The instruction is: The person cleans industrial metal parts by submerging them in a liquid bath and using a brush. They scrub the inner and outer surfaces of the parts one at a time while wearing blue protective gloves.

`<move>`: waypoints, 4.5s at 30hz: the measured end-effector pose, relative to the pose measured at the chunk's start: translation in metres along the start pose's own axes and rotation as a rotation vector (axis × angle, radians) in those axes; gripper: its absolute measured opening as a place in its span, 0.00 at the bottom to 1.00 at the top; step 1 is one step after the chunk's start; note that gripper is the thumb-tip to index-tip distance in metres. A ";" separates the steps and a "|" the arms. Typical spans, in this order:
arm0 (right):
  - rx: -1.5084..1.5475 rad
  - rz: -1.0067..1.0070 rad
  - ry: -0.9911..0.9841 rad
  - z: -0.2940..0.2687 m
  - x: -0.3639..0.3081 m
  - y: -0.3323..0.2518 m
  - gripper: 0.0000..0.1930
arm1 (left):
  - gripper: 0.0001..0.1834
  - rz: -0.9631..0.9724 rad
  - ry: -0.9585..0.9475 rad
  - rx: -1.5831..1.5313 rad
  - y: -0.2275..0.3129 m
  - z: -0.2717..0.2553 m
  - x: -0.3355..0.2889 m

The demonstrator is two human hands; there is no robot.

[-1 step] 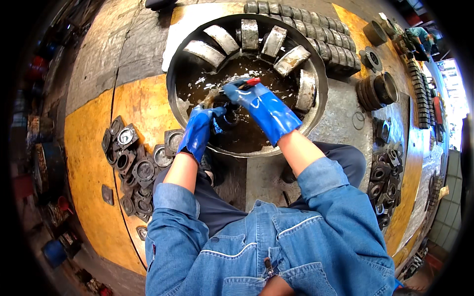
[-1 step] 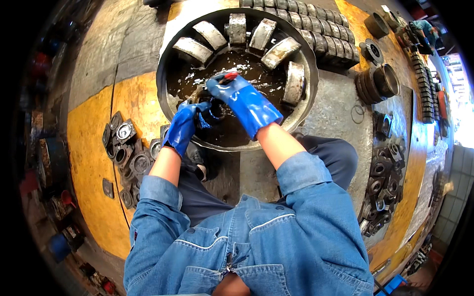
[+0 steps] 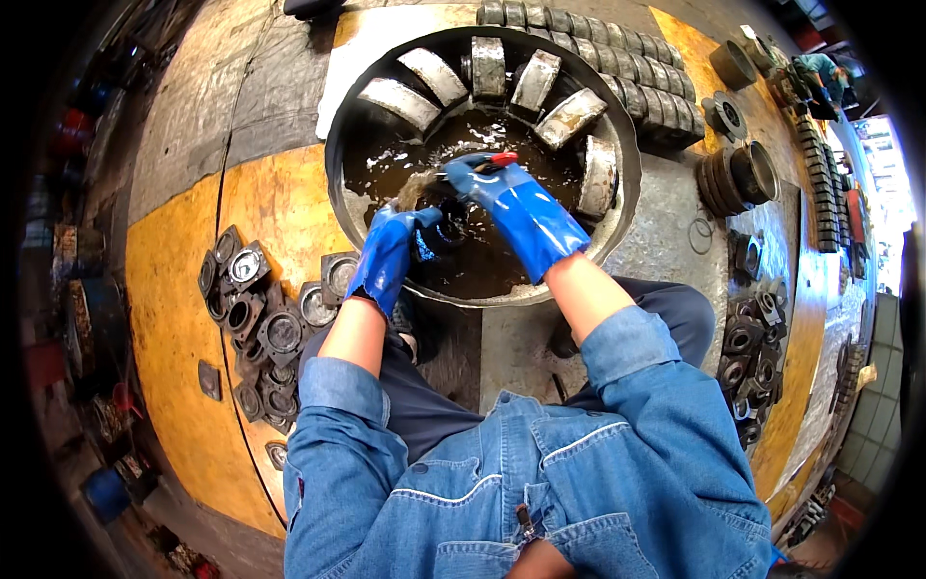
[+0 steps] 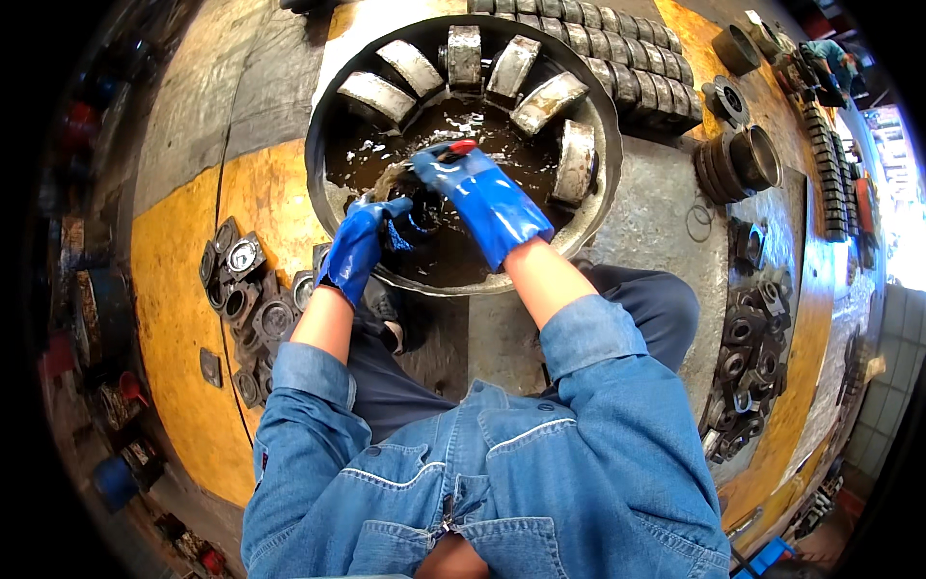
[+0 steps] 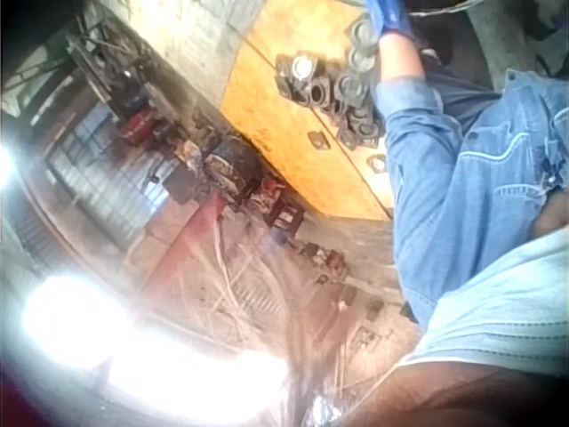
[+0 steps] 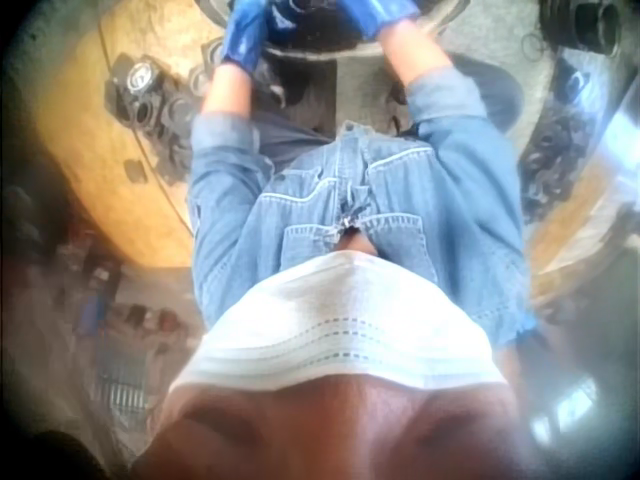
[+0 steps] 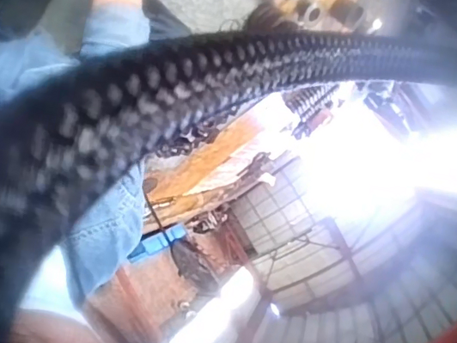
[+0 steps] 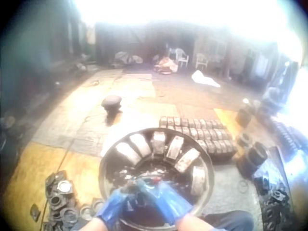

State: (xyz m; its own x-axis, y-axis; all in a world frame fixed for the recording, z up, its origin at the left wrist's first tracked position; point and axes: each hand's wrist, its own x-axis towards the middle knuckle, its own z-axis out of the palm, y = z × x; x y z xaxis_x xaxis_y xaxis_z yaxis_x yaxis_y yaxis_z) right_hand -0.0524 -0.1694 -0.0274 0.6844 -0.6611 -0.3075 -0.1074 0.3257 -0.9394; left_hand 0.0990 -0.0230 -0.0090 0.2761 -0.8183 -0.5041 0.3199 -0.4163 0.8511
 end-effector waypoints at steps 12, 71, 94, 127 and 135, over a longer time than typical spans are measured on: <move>-0.175 -0.062 0.378 -0.016 -0.056 -0.028 0.08 | 0.20 0.028 0.012 0.182 0.034 0.021 -0.019; -0.548 0.089 0.096 -0.017 -0.082 -0.010 0.12 | 0.26 -0.117 0.019 0.060 0.028 0.021 -0.003; -0.054 0.470 0.362 0.003 -0.138 -0.009 0.26 | 0.33 -0.059 0.145 0.363 0.030 0.021 -0.006; 0.018 0.396 0.271 -0.020 -0.136 0.009 0.19 | 0.31 0.105 0.101 0.390 0.020 0.020 -0.003; -0.168 0.118 0.329 -0.015 -0.131 -0.055 0.23 | 0.32 -0.040 0.088 0.203 0.045 0.032 -0.027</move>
State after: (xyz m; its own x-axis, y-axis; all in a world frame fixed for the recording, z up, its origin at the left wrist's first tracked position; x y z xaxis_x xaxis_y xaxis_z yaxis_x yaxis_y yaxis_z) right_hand -0.1471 -0.1108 0.0620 0.3949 -0.8161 -0.4219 -0.3068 0.3157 -0.8979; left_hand 0.0772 -0.0324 0.0477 0.3480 -0.7655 -0.5412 0.1457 -0.5261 0.8378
